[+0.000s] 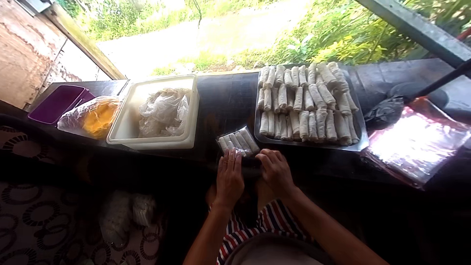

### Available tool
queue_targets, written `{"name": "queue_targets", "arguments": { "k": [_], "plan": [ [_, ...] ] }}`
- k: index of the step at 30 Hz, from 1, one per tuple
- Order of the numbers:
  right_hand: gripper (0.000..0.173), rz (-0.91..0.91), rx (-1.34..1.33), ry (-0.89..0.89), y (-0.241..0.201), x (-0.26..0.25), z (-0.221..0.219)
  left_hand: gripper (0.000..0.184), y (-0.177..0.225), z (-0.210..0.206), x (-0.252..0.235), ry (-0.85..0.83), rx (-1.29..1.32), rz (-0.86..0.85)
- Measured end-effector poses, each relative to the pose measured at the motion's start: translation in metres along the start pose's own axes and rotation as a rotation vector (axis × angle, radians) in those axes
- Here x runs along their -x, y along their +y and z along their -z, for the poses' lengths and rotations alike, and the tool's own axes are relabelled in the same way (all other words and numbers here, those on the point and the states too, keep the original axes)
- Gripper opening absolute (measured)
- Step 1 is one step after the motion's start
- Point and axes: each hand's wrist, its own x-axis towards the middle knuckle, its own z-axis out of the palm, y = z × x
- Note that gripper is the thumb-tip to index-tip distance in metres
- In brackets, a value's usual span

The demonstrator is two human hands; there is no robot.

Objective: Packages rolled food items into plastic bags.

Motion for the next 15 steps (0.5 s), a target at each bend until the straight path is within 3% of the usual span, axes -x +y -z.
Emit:
{"name": "queue_targets", "arguments": {
  "k": [4, 8, 12, 15],
  "plan": [
    [0.023, 0.044, -0.017, -0.067, 0.01, 0.0, 0.007, 0.051, -0.003, 0.001, 0.0, -0.098, -0.047, -0.026],
    [0.028, 0.049, -0.086, -0.127, 0.016, 0.006, 0.011, 0.076, 0.006, 0.01, 0.003, -0.15, 0.003, -0.091],
    [0.043, 0.091, -0.149, -0.155, 0.024, 0.013, 0.015, 0.037, 0.005, -0.01, 0.003, 0.082, -0.127, -0.207],
    [0.05, 0.114, -0.212, -0.141, 0.029, 0.018, 0.021, 0.019, -0.006, -0.017, -0.006, 0.242, -0.122, -0.271]
  ]
}}
